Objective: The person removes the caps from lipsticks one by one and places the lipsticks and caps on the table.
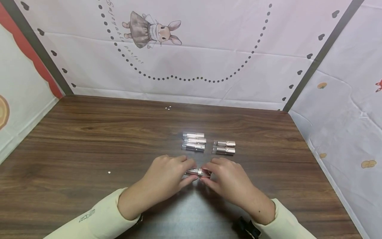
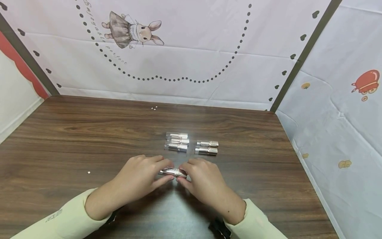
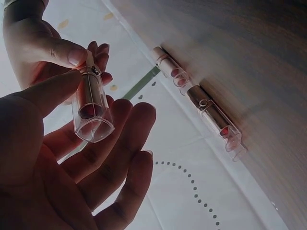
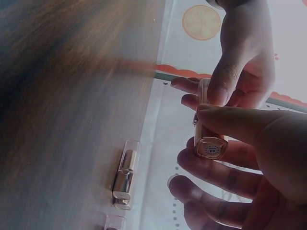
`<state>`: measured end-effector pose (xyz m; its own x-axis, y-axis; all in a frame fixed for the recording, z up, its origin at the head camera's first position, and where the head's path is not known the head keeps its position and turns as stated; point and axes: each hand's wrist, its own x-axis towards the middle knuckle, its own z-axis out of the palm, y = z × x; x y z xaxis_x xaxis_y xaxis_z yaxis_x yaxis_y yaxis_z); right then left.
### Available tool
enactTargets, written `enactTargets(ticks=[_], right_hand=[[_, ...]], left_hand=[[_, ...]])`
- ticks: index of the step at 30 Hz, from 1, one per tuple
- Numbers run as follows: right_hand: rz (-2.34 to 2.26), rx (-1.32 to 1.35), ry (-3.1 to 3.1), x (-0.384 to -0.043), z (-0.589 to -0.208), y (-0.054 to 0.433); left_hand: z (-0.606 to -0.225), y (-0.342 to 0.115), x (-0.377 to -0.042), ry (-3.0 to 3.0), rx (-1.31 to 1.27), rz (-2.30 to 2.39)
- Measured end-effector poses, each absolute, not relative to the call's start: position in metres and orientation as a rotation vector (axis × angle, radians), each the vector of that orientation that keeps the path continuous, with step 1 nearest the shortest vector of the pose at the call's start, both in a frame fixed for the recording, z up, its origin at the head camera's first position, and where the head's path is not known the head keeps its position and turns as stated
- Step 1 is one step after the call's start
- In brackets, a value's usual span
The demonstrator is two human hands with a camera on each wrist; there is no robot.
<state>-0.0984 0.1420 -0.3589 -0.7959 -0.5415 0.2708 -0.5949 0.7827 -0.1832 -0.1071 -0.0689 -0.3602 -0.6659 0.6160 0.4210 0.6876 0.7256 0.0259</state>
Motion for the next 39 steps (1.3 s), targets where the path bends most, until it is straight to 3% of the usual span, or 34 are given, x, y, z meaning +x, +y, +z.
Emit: enactTargets(ticks=[39], right_hand=[[0.353, 0.906, -2.814, -0.0987, -0.3572, 0.1435]], left_hand=[[-0.3615, -0.0686, -0.1066, -2.563, -1.041, -0.27]])
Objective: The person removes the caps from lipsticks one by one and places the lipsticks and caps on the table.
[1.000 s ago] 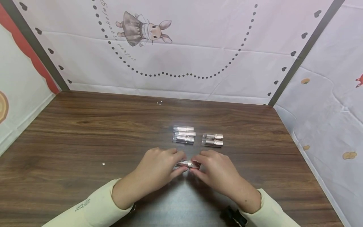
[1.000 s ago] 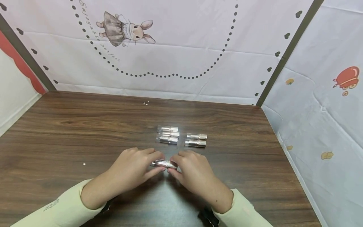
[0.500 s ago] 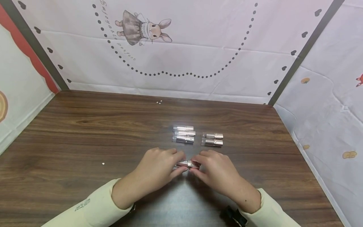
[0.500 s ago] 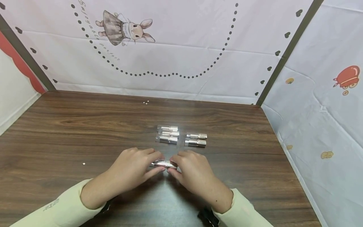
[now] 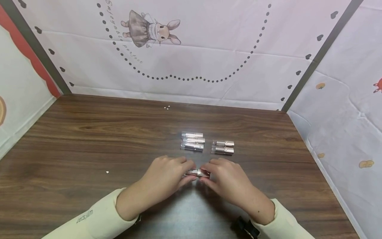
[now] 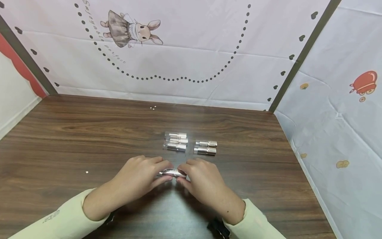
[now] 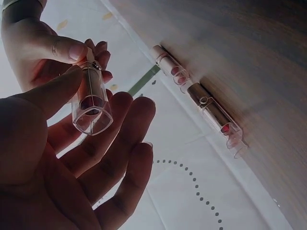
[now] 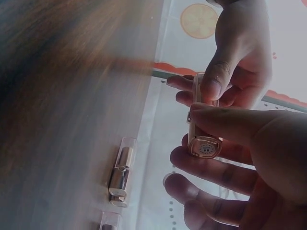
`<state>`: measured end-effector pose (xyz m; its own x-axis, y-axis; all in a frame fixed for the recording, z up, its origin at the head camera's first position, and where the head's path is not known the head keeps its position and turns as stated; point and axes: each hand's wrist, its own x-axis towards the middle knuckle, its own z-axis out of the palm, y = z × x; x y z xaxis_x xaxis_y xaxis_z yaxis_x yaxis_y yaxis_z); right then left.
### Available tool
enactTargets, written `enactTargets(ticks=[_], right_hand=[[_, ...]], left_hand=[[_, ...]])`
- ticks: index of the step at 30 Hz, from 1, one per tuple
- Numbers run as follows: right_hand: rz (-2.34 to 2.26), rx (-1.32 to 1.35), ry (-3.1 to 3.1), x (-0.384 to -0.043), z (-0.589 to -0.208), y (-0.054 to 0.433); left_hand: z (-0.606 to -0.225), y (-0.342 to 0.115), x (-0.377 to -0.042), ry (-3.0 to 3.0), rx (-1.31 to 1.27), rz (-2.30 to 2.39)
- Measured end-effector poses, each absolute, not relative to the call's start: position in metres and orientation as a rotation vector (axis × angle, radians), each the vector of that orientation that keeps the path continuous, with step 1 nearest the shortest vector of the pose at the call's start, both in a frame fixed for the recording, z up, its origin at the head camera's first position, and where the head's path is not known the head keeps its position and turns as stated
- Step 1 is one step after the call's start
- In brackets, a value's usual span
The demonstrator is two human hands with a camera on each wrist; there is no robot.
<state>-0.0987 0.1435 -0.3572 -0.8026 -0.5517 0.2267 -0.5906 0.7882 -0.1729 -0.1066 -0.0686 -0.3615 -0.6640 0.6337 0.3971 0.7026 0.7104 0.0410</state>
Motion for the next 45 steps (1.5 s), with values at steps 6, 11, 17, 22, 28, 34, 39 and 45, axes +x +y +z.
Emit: enactTargets(ticks=[6, 11, 17, 22, 28, 34, 39, 45], right_hand=[[0.354, 0.916, -2.815, -0.099, -0.3551, 0.1437], [0.351, 0.931, -2.814, -0.099, -0.3554, 0.1434], [0.333, 0.945, -2.811, -0.0994, -0.3554, 0.1418], [0.342, 0.956, -2.808, -0.098, -0.356, 0.1411], [0.333, 0.976, -2.799, -0.0967, -0.3597, 0.1414], [0.309, 0.978, -2.789, -0.0965, -0.3578, 0.144], [0.327, 0.985, -2.795, -0.0957, -0.3548, 0.1453], [0.325, 1.006, -2.801, -0.0949, -0.3538, 0.1452]], left_hand=[[-0.3604, -0.0689, -0.1071, -2.553, -1.054, -0.272], [-0.3599, -0.0689, -0.108, -2.554, -1.073, -0.255], [-0.3607, -0.0694, -0.1086, -2.53, -1.09, -0.257], [-0.3636, -0.0707, -0.1066, -2.531, -1.09, -0.29], [-0.3653, -0.0709, -0.1042, -2.539, -1.116, -0.304], [-0.3636, -0.0699, -0.1044, -2.531, -1.138, -0.286], [-0.3617, -0.0687, -0.1056, -2.539, -1.149, -0.287], [-0.3592, -0.0683, -0.1053, -2.569, -1.156, -0.28]])
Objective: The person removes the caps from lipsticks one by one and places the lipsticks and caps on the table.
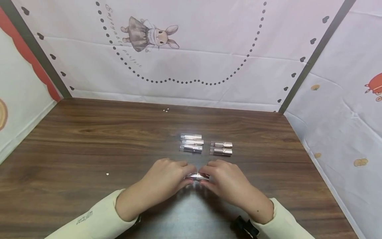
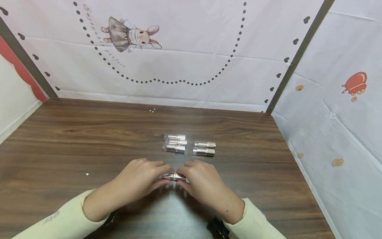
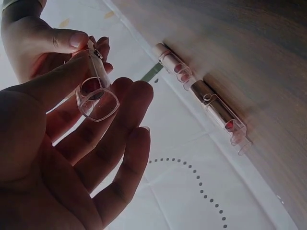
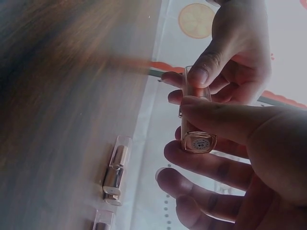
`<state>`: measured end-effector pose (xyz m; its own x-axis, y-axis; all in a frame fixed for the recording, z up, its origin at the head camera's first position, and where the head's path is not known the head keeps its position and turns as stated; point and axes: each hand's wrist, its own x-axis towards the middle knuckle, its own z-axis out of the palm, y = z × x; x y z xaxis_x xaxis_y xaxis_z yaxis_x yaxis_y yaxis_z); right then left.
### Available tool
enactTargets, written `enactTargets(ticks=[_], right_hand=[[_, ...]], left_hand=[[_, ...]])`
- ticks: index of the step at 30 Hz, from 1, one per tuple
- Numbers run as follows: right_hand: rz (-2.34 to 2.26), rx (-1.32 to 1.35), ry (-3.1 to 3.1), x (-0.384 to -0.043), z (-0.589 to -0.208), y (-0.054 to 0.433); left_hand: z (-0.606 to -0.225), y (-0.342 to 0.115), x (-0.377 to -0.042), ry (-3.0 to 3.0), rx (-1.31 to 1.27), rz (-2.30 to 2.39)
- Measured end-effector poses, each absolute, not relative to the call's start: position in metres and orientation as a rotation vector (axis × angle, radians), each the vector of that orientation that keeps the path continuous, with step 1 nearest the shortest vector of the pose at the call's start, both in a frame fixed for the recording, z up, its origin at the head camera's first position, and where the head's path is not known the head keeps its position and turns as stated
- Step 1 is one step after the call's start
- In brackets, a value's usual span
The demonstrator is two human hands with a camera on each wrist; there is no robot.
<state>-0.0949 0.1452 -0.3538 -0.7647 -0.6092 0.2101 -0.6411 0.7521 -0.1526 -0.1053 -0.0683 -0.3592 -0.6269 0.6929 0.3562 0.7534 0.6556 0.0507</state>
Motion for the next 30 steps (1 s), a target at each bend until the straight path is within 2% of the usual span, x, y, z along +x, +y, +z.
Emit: enactTargets(ticks=[30], right_hand=[[0.352, 0.938, -2.87, -0.0975, -0.3578, 0.1439]], left_hand=[[-0.364, -0.0719, -0.1036, -2.615, -1.068, -0.186]])
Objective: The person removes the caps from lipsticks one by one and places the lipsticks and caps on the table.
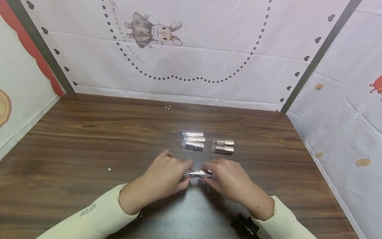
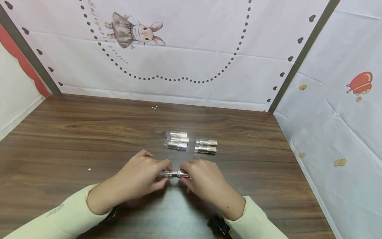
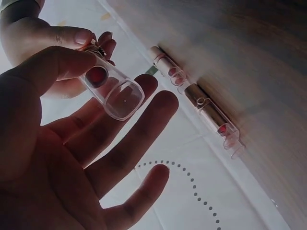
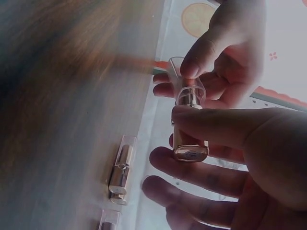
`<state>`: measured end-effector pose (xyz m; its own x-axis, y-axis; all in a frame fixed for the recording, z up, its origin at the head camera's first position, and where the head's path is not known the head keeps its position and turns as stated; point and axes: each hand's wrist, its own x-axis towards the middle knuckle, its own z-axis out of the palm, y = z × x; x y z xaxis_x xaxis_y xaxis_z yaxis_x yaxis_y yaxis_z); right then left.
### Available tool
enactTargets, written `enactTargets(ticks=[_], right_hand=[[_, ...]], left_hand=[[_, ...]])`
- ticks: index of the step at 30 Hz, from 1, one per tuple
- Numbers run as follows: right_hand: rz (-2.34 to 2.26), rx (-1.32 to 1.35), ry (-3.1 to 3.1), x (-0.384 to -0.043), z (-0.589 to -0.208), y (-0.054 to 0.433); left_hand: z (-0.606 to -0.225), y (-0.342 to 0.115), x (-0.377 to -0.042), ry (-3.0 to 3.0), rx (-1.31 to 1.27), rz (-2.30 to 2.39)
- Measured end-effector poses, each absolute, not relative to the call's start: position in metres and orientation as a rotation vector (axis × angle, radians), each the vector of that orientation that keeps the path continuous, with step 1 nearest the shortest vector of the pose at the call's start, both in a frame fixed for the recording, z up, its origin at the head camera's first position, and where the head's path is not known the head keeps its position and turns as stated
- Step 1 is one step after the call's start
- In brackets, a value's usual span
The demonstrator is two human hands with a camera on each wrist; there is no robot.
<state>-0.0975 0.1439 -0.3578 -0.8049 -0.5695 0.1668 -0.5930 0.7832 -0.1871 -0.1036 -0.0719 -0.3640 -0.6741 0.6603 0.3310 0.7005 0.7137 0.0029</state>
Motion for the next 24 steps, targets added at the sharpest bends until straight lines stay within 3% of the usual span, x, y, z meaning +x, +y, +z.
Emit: enactTargets(ticks=[24], right_hand=[[0.314, 0.941, -3.031, -0.102, -0.3593, 0.1502]], left_hand=[[-0.3658, -0.0698, -0.1074, -2.703, -1.051, -0.198]])
